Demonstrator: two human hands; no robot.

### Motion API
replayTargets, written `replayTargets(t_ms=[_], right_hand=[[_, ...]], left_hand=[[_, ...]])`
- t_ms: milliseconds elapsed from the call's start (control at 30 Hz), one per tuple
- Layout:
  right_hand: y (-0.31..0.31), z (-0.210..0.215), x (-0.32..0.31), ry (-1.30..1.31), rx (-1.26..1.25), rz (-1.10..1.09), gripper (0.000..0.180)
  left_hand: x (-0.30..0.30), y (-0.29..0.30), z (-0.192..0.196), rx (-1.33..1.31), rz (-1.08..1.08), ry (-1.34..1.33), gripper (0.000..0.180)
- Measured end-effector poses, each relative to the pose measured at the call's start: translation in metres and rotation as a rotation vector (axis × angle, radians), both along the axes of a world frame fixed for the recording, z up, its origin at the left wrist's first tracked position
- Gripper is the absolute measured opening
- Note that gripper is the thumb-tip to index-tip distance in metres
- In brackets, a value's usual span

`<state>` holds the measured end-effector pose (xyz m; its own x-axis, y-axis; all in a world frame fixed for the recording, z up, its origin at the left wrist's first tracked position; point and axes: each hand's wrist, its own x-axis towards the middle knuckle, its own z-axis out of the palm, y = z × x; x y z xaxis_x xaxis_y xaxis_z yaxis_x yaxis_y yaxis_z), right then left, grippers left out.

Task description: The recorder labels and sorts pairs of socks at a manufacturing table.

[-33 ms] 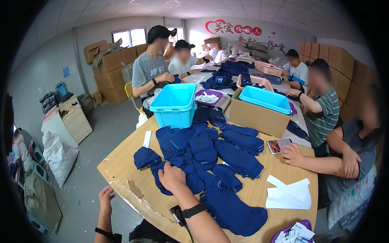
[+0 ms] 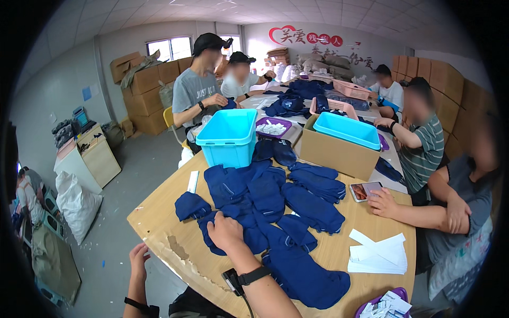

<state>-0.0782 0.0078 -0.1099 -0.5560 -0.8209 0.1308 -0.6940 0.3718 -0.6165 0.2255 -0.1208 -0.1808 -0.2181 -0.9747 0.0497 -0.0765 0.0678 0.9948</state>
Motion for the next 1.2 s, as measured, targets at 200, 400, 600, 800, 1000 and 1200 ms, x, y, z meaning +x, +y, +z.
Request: replayTargets(t_ms=[200,400,600,800,1000,1200], right_hand=[[0.001,0.001,0.000,-0.017,-0.011,0.019,0.036],[0.002,0.000,-0.001,-0.019,-0.025,0.018,0.036],[0.001,-0.001,-0.002,-0.012,-0.029,0.019,0.036],[0.003,0.004,-0.001,0.023,-0.030,0.026,0.035],[0.004,0.003,0.000,0.026,-0.008,0.033,0.037],[0.001,-0.002,-0.003,0.035,-0.013,0.038,0.037]], left_hand=[[0.005,-0.009,-0.015,0.025,0.019,0.028,0.016],[0.007,-0.008,-0.015,0.019,-0.011,0.049,0.015],[0.000,-0.001,-0.003,0.021,-0.058,0.075,0.017],[-0.004,-0.001,0.000,-0.006,-0.049,0.101,0.018],[-0.005,0.003,0.002,-0.017,-0.040,0.143,0.018],[-0.004,-0.003,-0.005,-0.048,0.002,0.143,0.018]])
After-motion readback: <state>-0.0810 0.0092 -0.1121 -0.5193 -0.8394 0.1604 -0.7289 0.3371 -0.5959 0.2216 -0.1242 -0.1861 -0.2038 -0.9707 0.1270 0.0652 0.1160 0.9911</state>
